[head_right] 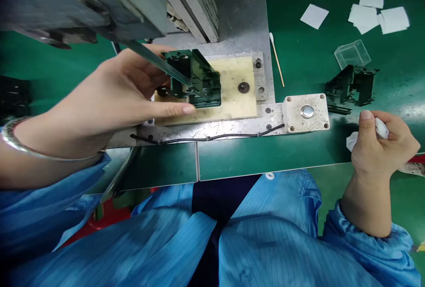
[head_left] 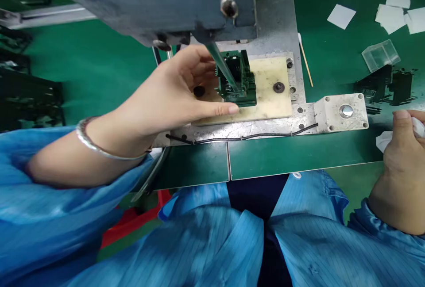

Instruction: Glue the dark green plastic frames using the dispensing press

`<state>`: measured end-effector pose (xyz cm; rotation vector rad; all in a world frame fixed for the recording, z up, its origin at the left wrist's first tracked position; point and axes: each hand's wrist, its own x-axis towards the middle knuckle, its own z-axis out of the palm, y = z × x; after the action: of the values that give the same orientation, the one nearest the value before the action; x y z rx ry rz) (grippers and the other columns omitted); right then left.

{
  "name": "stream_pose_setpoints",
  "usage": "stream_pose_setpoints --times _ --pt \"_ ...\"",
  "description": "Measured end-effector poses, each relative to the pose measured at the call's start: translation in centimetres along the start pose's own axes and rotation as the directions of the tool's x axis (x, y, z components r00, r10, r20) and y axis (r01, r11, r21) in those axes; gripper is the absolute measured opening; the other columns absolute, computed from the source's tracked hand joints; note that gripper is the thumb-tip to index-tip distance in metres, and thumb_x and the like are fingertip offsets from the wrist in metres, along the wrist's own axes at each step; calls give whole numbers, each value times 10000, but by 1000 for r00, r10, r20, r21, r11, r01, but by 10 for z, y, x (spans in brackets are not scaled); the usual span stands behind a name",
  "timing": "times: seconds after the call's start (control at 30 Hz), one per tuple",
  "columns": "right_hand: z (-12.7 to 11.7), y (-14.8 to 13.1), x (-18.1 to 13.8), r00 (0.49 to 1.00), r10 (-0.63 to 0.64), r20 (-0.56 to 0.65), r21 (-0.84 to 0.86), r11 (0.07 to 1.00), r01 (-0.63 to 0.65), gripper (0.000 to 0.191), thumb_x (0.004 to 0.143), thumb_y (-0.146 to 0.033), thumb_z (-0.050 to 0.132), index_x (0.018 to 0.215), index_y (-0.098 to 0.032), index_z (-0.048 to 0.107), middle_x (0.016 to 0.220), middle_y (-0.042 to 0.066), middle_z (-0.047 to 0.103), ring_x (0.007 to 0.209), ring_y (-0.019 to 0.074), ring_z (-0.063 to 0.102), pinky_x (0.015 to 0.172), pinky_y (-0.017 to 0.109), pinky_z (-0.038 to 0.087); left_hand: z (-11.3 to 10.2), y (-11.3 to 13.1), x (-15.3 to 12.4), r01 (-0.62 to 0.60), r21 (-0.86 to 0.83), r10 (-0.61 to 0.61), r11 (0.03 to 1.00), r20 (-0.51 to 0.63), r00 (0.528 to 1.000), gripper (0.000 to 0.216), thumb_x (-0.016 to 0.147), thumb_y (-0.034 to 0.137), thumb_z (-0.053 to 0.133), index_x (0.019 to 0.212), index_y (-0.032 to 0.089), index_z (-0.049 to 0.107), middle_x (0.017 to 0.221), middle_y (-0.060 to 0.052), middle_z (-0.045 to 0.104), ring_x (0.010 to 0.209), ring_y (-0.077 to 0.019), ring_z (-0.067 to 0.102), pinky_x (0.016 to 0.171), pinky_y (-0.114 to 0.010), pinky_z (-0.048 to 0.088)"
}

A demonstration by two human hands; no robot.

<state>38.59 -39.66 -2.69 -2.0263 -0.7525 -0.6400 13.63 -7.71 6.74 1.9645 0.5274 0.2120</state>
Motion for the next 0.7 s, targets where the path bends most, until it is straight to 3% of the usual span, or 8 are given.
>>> stream_pose_setpoints --times 0.1,0.27,0.43,0.53,0.63,0.7 --pt "1 -1 0 1000 17 -5 12 1000 -17 261 772 -376 723 826 -129 788 595 41 593 556 169 550 539 265 382 -1 -3 0 -65 -64 65 996 8 998 749 614 357 882 1249 151 543 1044 -77 643 1023 -242 629 963 -484 525" --pt "0 -6 0 999 52 4 -11 999 -52 277 762 -373 716 832 -115 788 603 46 602 549 173 545 533 270 385 -1 -3 0 -49 -112 49 992 -10 999 736 616 298 881 1257 161 548 1250 -105 599 1146 -248 593 1099 -503 432" --pt "-2 -8 -4 992 126 22 -82 989 -124 304 764 -376 703 853 -97 787 617 62 623 569 184 564 546 278 401 -3 -9 -1 -71 -109 70 991 -13 997 623 682 269 842 1227 125 577 1170 -110 644 1015 -213 627 984 -438 519" --pt "-2 -12 -5 984 177 21 -134 976 -173 326 757 -405 687 849 -108 785 622 65 627 574 200 572 552 294 411 -3 -9 0 -77 -151 77 985 -9 997 528 721 237 817 1186 117 598 1165 -104 660 993 -185 631 993 -401 514" --pt "-3 -20 -4 962 274 -7 21 962 -273 283 718 -309 594 835 -129 778 601 46 592 540 185 529 517 296 383 -4 -4 1 -68 -190 74 980 23 997 476 762 227 788 1192 129 610 1181 -83 662 1027 -174 636 1044 -395 487" --pt "-7 -24 -5 930 368 4 160 918 -364 350 641 -258 515 857 -141 764 610 43 572 519 182 500 475 297 364 -6 1 1 -36 -214 48 976 52 997 440 764 241 787 1165 145 633 1151 -68 677 1032 -178 647 1031 -377 501"
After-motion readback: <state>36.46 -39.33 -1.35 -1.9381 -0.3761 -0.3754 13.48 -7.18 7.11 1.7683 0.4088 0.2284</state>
